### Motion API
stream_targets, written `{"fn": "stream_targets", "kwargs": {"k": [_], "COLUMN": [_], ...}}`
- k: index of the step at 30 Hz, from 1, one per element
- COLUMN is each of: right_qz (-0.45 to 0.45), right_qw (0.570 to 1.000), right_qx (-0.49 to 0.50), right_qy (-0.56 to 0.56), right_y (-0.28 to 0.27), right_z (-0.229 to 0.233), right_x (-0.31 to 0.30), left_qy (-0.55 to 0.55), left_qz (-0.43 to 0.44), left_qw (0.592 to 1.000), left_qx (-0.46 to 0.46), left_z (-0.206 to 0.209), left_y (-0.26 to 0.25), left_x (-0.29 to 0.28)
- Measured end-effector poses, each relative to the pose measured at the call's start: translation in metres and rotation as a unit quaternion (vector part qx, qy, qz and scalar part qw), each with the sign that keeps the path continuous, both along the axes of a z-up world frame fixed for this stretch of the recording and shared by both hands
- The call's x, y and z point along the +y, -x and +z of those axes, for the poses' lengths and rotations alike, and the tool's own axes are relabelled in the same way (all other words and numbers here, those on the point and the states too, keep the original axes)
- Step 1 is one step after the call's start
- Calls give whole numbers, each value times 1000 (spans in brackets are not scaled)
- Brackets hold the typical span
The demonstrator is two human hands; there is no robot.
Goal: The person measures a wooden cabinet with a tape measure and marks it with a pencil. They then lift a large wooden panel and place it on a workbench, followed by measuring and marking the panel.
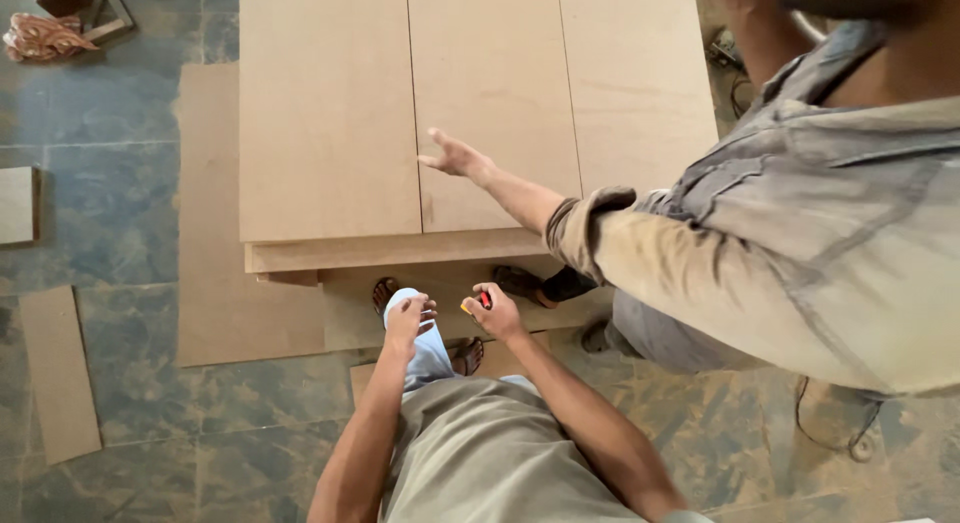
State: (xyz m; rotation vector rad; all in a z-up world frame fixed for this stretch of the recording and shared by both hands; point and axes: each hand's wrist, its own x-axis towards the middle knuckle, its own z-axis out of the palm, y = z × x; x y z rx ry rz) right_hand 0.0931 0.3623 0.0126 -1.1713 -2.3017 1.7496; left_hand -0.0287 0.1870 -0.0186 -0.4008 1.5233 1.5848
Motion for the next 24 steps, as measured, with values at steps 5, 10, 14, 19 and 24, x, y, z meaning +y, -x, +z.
{"fn": "stream_targets", "kwargs": {"k": [5,10,14,19,24], "right_qz": [34,70,79,117,106], "right_qw": [997,992,993,978,990], "right_qx": [23,86,83,149,72], "right_qy": [-58,-65,-39,-82,-51], "right_y": [1,-2,-6,-4,-3], "right_z": [4,5,9,14,13], "right_x": [-13,-23,-27,-26,-25], "left_qy": [-16,-66,-51,-73,-111], "left_qz": [-82,-127,-141,-163,-139], "left_qw": [996,988,987,977,975], "left_qx": [-21,-52,-66,-117,-132], "left_z": [-8,-16,-18,-18,-20], "left_y": [-11,-17,-18,-12,-14], "left_x": [-2,-7,-12,-13,-12]}}
